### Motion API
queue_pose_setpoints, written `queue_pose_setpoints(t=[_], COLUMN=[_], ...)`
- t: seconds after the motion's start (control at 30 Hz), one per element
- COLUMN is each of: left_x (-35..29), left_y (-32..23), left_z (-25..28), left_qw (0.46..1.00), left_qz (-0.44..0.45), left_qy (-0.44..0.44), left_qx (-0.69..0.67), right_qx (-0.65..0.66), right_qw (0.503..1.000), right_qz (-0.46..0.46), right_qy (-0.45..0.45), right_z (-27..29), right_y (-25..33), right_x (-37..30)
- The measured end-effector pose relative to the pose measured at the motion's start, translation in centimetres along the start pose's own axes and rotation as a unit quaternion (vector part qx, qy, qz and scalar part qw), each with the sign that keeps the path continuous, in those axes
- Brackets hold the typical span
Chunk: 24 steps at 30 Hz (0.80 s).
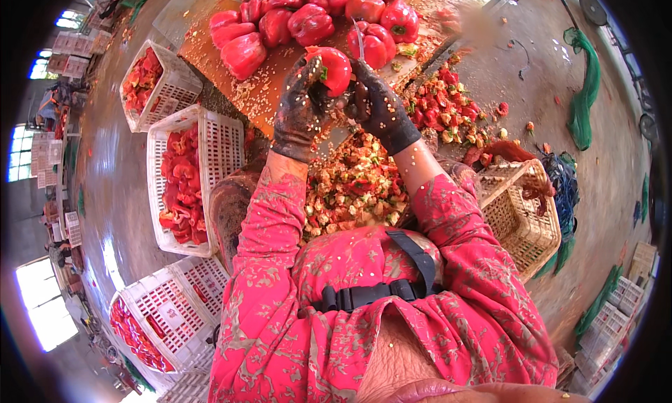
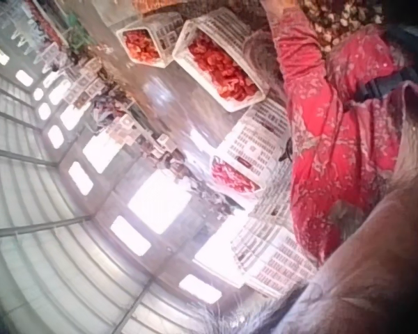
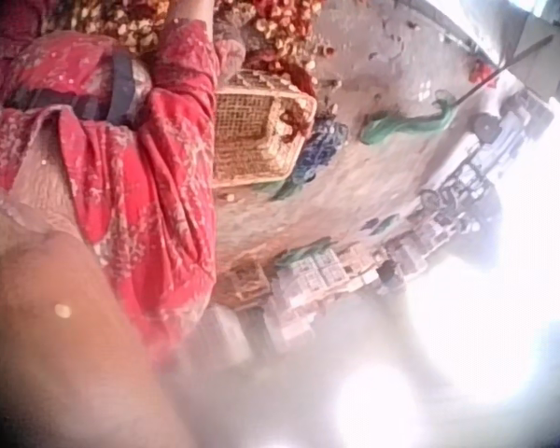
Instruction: The person repeatedly picks up red bell peppers and uses a knife to chop them into small pieces on a wooden cutting board. The chopped pieces accumulate on the board while whole peppers are arranged nearby.
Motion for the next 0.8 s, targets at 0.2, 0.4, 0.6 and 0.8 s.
queue_pose_setpoints(t=[0.2, 0.4, 0.6, 0.8], left_x=[-1.6, -1.6, -3.3, -1.8], left_y=[0.1, -0.5, 0.1, -2.6], left_z=[-1.2, 0.7, -0.9, -0.8], left_qw=[0.990, 0.936, 0.799, 0.981], left_qz=[0.114, 0.128, 0.009, 0.095], left_qy=[-0.043, -0.084, 0.266, -0.013], left_qx=[-0.075, 0.318, 0.539, 0.170], right_qx=[0.254, 0.235, 0.117, -0.045], right_qw=[0.945, 0.969, 0.975, 0.983], right_qz=[0.005, 0.071, 0.141, 0.157], right_qy=[0.205, 0.012, -0.127, -0.089], right_z=[-1.1, 1.7, 2.4, -1.6], right_y=[2.1, 3.9, 6.3, 4.3], right_x=[0.7, 1.2, 0.5, 0.0])
Point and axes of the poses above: each hand's wrist, its own x-axis towards the middle knuckle, its own z-axis out of the back of the hand, y = z × x, the point moved 4 cm from there along x, towards the middle knuckle, and after that the axes turned 3 degrees about y, right-handed, at the moved point
